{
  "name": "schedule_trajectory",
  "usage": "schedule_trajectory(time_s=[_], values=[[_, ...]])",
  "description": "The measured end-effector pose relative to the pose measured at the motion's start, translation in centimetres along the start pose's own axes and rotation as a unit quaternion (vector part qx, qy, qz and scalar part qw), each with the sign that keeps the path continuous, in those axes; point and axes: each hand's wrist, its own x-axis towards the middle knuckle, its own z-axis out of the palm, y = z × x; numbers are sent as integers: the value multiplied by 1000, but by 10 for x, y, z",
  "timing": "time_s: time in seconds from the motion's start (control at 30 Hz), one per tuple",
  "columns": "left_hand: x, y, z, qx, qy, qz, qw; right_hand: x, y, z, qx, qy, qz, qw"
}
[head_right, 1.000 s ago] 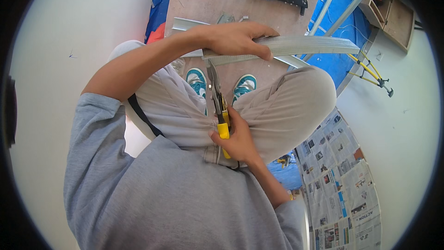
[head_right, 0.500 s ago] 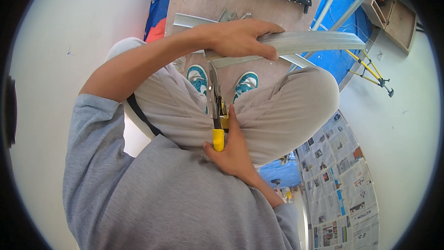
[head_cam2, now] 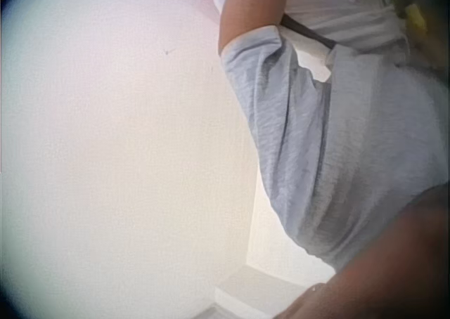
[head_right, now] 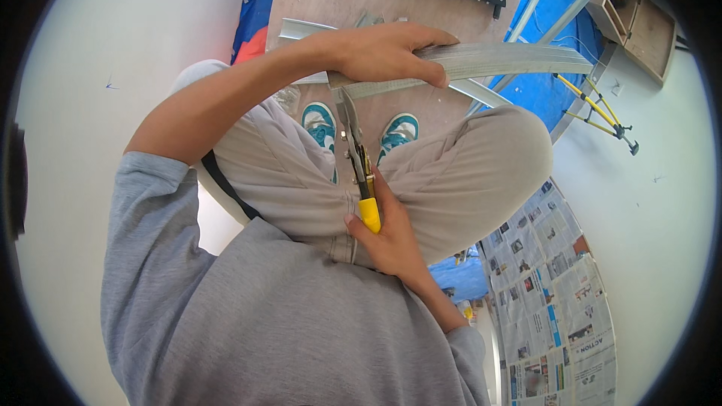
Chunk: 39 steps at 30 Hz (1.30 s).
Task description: The person removes a metal strip from the ceiling, then sits on the floor and uses tin snips to cut the strip into smaller pieces. The cut pieces are placed on the floor.
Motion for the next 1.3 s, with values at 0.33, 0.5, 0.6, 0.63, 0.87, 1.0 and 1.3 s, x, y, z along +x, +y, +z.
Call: schedule_trajectory(time_s=[0.33, 0.5, 0.6, 0.63, 0.87, 1.0, 1.3], values=[[1, 1, 3, -14, 1, 0, 1000, 12, 12, -6, -67, 4, -6, 998], [3, 0, 10, -65, -42, 18, 997, 17, 25, -6, -80, -28, -43, 995], [3, -1, 9, -60, -42, 20, 997, 16, 26, -8, -69, -39, -35, 996], [3, -1, 8, -57, -41, 19, 997, 16, 26, -9, -60, -44, -32, 997], [1, 2, 6, -28, -12, 38, 999, 17, 26, -3, -44, -40, -12, 998], [-1, 9, 4, -27, 0, 45, 999, 16, 21, 0, 2, -25, -42, 999], [-7, 23, -1, 11, -7, 26, 1000, 14, 12, 1, 0, -23, -30, 999]])
